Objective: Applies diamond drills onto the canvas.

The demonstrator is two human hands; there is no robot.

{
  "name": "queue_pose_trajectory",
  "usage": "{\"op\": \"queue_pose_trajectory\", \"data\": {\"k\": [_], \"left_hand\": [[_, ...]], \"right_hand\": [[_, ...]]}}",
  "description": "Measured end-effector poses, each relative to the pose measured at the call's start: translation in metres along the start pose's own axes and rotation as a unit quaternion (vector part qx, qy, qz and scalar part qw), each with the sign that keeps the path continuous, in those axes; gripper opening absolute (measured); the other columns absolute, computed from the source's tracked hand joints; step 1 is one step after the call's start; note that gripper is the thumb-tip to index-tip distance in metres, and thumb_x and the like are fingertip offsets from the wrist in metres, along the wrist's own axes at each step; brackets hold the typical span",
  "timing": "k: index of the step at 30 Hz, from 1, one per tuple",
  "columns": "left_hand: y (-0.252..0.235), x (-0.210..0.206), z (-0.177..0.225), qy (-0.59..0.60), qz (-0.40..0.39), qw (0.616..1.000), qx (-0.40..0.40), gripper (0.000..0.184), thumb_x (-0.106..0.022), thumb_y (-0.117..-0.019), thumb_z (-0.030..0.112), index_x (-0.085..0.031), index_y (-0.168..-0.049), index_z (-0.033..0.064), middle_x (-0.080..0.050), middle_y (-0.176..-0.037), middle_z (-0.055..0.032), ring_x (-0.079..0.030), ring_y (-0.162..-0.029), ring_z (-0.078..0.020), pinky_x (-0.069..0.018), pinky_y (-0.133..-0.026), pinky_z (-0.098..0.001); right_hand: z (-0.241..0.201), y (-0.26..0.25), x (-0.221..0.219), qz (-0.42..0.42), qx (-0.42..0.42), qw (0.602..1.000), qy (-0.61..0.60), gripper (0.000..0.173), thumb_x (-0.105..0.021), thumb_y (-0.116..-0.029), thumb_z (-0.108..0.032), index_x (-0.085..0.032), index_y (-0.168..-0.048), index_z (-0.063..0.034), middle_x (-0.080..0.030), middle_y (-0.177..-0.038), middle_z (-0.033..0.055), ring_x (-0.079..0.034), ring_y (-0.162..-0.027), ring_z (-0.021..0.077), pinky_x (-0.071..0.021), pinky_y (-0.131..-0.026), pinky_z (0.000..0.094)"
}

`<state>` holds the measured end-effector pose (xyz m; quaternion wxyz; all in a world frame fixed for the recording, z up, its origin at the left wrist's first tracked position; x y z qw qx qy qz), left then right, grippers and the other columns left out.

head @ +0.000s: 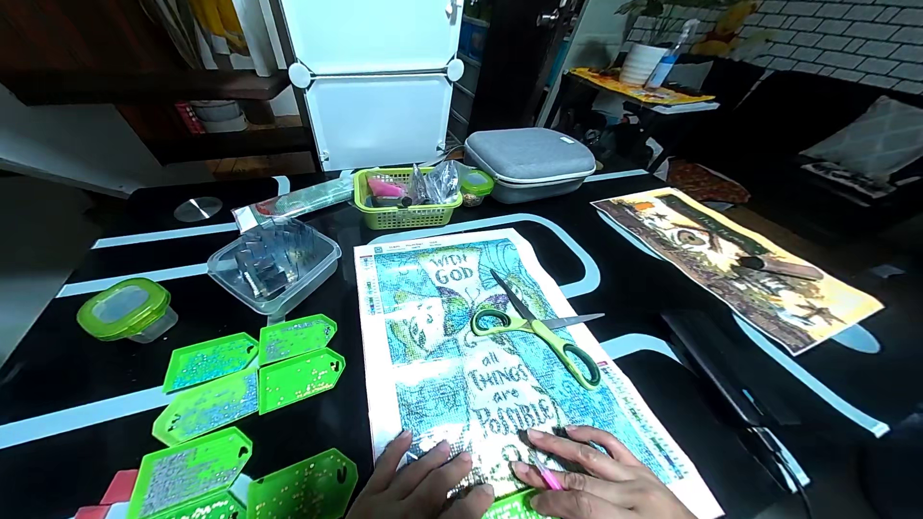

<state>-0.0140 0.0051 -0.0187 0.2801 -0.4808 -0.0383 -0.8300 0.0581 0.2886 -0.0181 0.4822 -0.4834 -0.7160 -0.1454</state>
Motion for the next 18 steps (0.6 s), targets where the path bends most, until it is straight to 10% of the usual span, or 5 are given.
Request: {"op": "queue_pose_trajectory", "data": {"k": [13,16,18], "left_hand": [[0.000,-0.004,0.003,-0.008,0.015,1.000,0.011,0.046,-0.063,-0.0980,0.049,-0.071,-0.129,0.0153,-0.066,-0.140,-0.0115,-0.057,-0.136,-0.0321,-0.0253,-0.120,-0.0625],[0.000,-0.004,0.004,-0.005,0.015,1.000,0.015,0.045,-0.064,-0.0978,0.048,-0.071,-0.129,0.0153,-0.065,-0.140,-0.0113,-0.056,-0.136,-0.0321,-0.0251,-0.120,-0.0623],[0.000,-0.003,0.005,-0.006,0.014,1.000,0.017,0.045,-0.064,-0.0976,0.047,-0.071,-0.128,0.0150,-0.066,-0.140,-0.0116,-0.057,-0.136,-0.0325,-0.0252,-0.119,-0.0625]], "right_hand": [[0.000,-0.002,0.001,0.070,-0.038,0.983,-0.164,0.037,-0.057,-0.1060,-0.035,-0.066,-0.133,-0.0105,-0.069,-0.136,0.0081,-0.053,-0.139,0.0183,-0.0310,-0.121,0.0418],[-0.007,-0.010,-0.001,0.192,-0.096,0.937,-0.275,0.037,-0.045,-0.1109,-0.037,-0.066,-0.137,-0.0224,-0.074,-0.117,-0.0048,-0.068,-0.110,0.0066,-0.0553,-0.099,0.0284],[-0.014,-0.017,-0.010,0.233,-0.125,0.911,-0.316,0.033,-0.047,-0.1101,-0.037,-0.075,-0.118,-0.0217,-0.068,-0.100,-0.0115,-0.063,-0.090,-0.0034,-0.0537,-0.079,0.0156]]}}
Point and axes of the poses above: each hand's wrist, its own y-axis away from the middle knuckle, its own x-axis out of the back of the hand, z = x × y, the point moved 1 cm from there along -y, towards the middle knuckle
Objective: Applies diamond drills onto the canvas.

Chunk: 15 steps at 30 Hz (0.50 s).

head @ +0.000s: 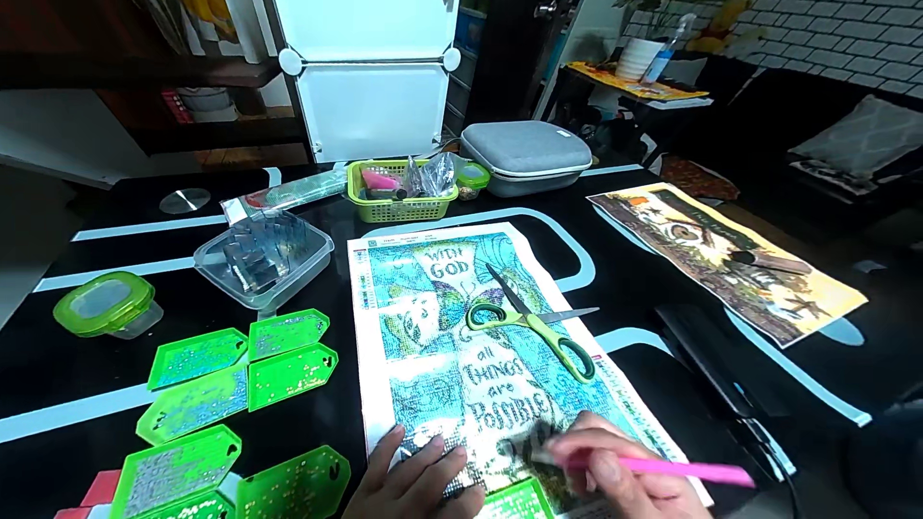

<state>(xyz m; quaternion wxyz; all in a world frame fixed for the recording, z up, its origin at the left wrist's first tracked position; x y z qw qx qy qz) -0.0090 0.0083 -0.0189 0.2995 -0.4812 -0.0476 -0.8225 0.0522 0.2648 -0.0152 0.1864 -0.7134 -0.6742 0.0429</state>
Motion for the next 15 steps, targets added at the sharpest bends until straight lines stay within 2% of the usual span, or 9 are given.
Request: {"op": "queue_pose_trajectory", "data": {"k": [2,4,6,9,15], "left_hand": [[0.000,0.000,0.000,-0.002,0.001,1.000,0.001,0.045,-0.065,-0.0972,0.047,-0.072,-0.128,0.0151,-0.066,-0.140,-0.0116,-0.057,-0.135,-0.0323,-0.0253,-0.119,-0.0624],[0.000,0.000,-0.001,-0.005,0.001,1.000,-0.001,0.045,-0.064,-0.0973,0.048,-0.071,-0.128,0.0155,-0.066,-0.140,-0.0113,-0.057,-0.135,-0.0320,-0.0255,-0.120,-0.0622],[0.000,-0.001,-0.001,-0.005,0.001,1.000,-0.002,0.045,-0.064,-0.0976,0.048,-0.071,-0.129,0.0160,-0.065,-0.140,-0.0111,-0.057,-0.136,-0.0314,-0.0254,-0.120,-0.0619],[0.001,-0.001,-0.001,-0.003,0.003,1.000,-0.001,0.045,-0.064,-0.0975,0.047,-0.071,-0.128,0.0161,-0.065,-0.140,-0.0112,-0.057,-0.136,-0.0314,-0.0249,-0.120,-0.0617],[0.001,-0.002,0.000,-0.005,0.010,1.000,0.000,0.043,-0.066,-0.0962,0.046,-0.072,-0.127,0.0161,-0.066,-0.139,-0.0108,-0.057,-0.135,-0.0316,-0.0260,-0.119,-0.0617]], "right_hand": [[0.002,0.003,-0.013,-0.013,0.001,1.000,-0.005,0.028,-0.050,-0.1102,-0.029,-0.072,-0.104,-0.0133,-0.069,-0.094,-0.0071,-0.062,-0.086,-0.0032,-0.0520,-0.077,0.0161],[0.006,0.004,-0.023,-0.027,0.019,0.999,0.029,0.022,-0.052,-0.1096,-0.023,-0.064,-0.101,-0.0066,-0.068,-0.086,-0.0006,-0.063,-0.078,-0.0026,-0.0528,-0.071,0.0159],[0.007,0.004,-0.028,-0.024,0.025,0.997,0.066,0.024,-0.053,-0.1091,-0.022,-0.061,-0.100,-0.0020,-0.064,-0.078,0.0049,-0.061,-0.069,0.0005,-0.0517,-0.065,0.0163],[0.006,0.003,-0.030,-0.024,0.027,0.995,0.098,0.031,-0.050,-0.1099,-0.026,-0.060,-0.096,-0.0003,-0.062,-0.073,0.0081,-0.060,-0.066,0.0041,-0.0506,-0.063,0.0183],[0.006,0.003,-0.031,-0.043,0.038,0.992,0.112,0.030,-0.052,-0.1094,-0.024,-0.061,-0.096,0.0008,-0.064,-0.076,0.0105,-0.063,-0.069,0.0057,-0.0518,-0.066,0.0185]]}}
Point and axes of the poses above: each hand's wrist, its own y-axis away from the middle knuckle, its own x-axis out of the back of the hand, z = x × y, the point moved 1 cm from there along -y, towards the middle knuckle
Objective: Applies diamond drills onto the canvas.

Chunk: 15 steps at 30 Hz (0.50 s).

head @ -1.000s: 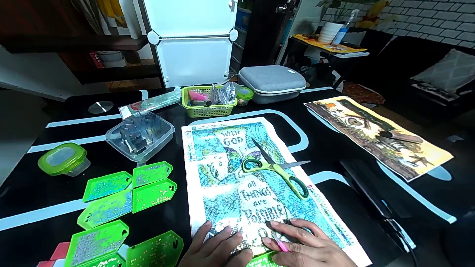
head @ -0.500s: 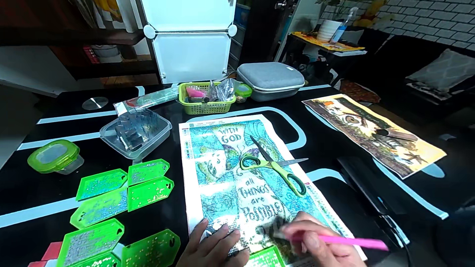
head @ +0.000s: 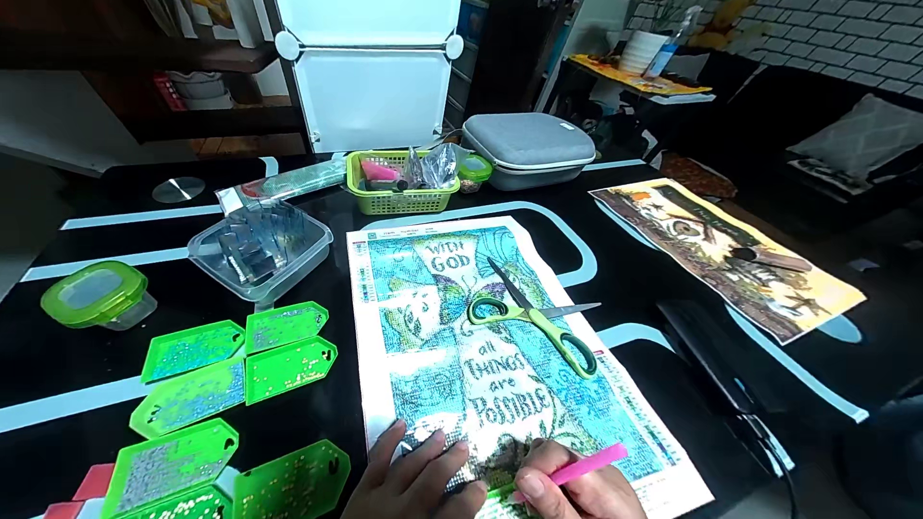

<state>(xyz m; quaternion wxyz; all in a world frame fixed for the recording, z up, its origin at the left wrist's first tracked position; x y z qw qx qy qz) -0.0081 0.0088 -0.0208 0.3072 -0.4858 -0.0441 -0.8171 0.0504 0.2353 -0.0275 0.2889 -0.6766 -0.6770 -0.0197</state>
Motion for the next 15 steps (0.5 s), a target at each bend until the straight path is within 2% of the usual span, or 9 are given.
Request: {"op": "queue_pose_trajectory", "data": {"k": [15], "left_hand": [[-0.0003,-0.0012,-0.0007,-0.009,0.003,1.000,-0.006,0.043,-0.065,-0.0969,0.046,-0.072,-0.127,0.0164,-0.066,-0.139,-0.0104,-0.057,-0.135,-0.0313,-0.0258,-0.119,-0.0612]], "right_hand": [[-0.0022,-0.0042,-0.0001,-0.010,0.022,1.000,0.005,0.029,-0.052,-0.1092,-0.023,-0.060,-0.095,-0.0001,-0.063,-0.077,0.0102,-0.063,-0.071,0.0068,-0.0515,-0.069,0.0187]]}}
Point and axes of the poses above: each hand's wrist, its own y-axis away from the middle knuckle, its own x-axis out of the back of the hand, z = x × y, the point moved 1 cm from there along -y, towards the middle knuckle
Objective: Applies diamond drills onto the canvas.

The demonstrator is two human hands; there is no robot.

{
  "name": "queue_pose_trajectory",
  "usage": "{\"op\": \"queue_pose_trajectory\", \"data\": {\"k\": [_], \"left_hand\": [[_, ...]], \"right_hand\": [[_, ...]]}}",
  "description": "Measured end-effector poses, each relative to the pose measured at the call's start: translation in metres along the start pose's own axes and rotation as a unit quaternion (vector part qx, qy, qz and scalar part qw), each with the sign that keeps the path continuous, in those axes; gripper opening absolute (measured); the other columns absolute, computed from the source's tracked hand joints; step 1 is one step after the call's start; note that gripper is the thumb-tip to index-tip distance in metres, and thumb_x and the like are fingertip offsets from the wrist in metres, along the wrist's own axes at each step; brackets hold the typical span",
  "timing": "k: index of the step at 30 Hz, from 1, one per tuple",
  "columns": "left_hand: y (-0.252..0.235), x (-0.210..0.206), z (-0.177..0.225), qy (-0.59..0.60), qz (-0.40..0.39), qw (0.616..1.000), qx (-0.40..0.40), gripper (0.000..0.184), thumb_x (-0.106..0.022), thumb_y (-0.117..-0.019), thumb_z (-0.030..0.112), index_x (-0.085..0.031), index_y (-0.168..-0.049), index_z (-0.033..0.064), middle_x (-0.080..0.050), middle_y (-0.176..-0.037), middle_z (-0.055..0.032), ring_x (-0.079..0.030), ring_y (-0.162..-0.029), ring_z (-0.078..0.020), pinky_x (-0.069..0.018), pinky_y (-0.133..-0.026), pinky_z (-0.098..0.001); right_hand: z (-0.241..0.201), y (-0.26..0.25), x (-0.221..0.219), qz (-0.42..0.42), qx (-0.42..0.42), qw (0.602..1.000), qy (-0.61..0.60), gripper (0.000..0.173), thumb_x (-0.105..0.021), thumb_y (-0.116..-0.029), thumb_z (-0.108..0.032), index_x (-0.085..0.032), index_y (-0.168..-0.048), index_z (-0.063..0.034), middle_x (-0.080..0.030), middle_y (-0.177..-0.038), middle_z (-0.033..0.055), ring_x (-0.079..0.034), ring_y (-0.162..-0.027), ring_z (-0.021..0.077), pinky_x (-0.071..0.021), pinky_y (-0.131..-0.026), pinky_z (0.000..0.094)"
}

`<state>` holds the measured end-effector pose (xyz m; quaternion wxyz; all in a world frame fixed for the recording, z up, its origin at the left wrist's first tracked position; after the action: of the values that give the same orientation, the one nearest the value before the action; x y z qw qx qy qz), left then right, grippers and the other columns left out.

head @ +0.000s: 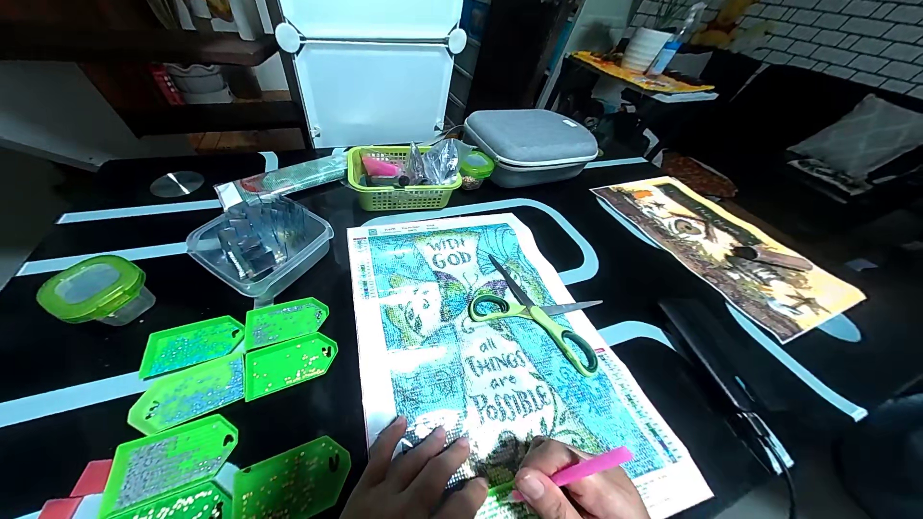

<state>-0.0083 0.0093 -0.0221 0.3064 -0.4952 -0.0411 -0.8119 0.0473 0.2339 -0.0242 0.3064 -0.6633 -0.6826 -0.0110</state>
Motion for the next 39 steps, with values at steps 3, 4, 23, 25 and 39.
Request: {"op": "queue_pose_trajectory", "data": {"k": [3,4,23,25,39], "left_hand": [[0.000,0.001,0.000,-0.003,0.001,1.000,0.002,0.043,-0.064,-0.0969,0.047,-0.072,-0.127,0.0176,-0.066,-0.139,-0.0095,-0.057,-0.135,-0.0303,-0.0255,-0.120,-0.0606],[0.000,0.001,0.000,-0.001,0.002,1.000,0.002,0.042,-0.065,-0.0968,0.047,-0.072,-0.127,0.0175,-0.066,-0.139,-0.0095,-0.057,-0.135,-0.0302,-0.0253,-0.120,-0.0606],[-0.001,0.001,0.001,-0.001,-0.013,1.000,0.006,0.044,-0.064,-0.0970,0.048,-0.071,-0.128,0.0176,-0.065,-0.141,-0.0096,-0.057,-0.136,-0.0305,-0.0238,-0.120,-0.0603],[-0.001,0.002,0.001,0.001,-0.016,1.000,0.010,0.045,-0.064,-0.0971,0.048,-0.071,-0.129,0.0178,-0.065,-0.141,-0.0094,-0.056,-0.136,-0.0303,-0.0233,-0.120,-0.0599],[-0.001,0.001,0.001,-0.007,-0.005,1.000,0.007,0.044,-0.065,-0.0963,0.048,-0.072,-0.127,0.0171,-0.066,-0.139,-0.0096,-0.058,-0.134,-0.0301,-0.0249,-0.120,-0.0600]], "right_hand": [[0.000,-0.004,-0.002,-0.012,0.023,1.000,0.015,0.029,-0.052,-0.1092,-0.022,-0.061,-0.092,0.0000,-0.063,-0.076,0.0114,-0.063,-0.070,0.0106,-0.0515,-0.069,0.0212],[0.000,-0.004,-0.002,-0.014,0.025,0.999,0.018,0.030,-0.052,-0.1093,-0.022,-0.061,-0.092,-0.0002,-0.063,-0.075,0.0113,-0.062,-0.070,0.0107,-0.0513,-0.069,0.0210],[0.018,-0.031,0.003,0.093,-0.102,0.978,-0.154,0.018,-0.057,-0.1070,-0.023,-0.066,-0.096,-0.0115,-0.069,-0.077,-0.0076,-0.062,-0.063,-0.0039,-0.0504,-0.054,0.0121],[0.021,-0.036,-0.001,0.085,-0.095,0.981,-0.146,0.020,-0.056,-0.1072,-0.022,-0.065,-0.095,-0.0101,-0.067,-0.076,-0.0068,-0.062,-0.063,-0.0030,-0.0505,-0.055,0.0128],[0.009,-0.018,-0.004,-0.030,0.039,0.998,-0.025,0.032,-0.051,-0.1097,-0.023,-0.059,-0.088,-0.0007,-0.057,-0.068,0.0084,-0.056,-0.061,0.0065,-0.0468,-0.059,0.0177]]}}
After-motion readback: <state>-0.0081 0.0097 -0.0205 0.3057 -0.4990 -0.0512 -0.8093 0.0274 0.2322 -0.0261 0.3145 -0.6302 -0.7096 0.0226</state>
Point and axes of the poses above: each hand's wrist, its own y-axis away from the middle knuckle, its own x-axis out of the back of the hand, z = x × y, the point moved 1 cm from there along -y, towards the middle knuckle
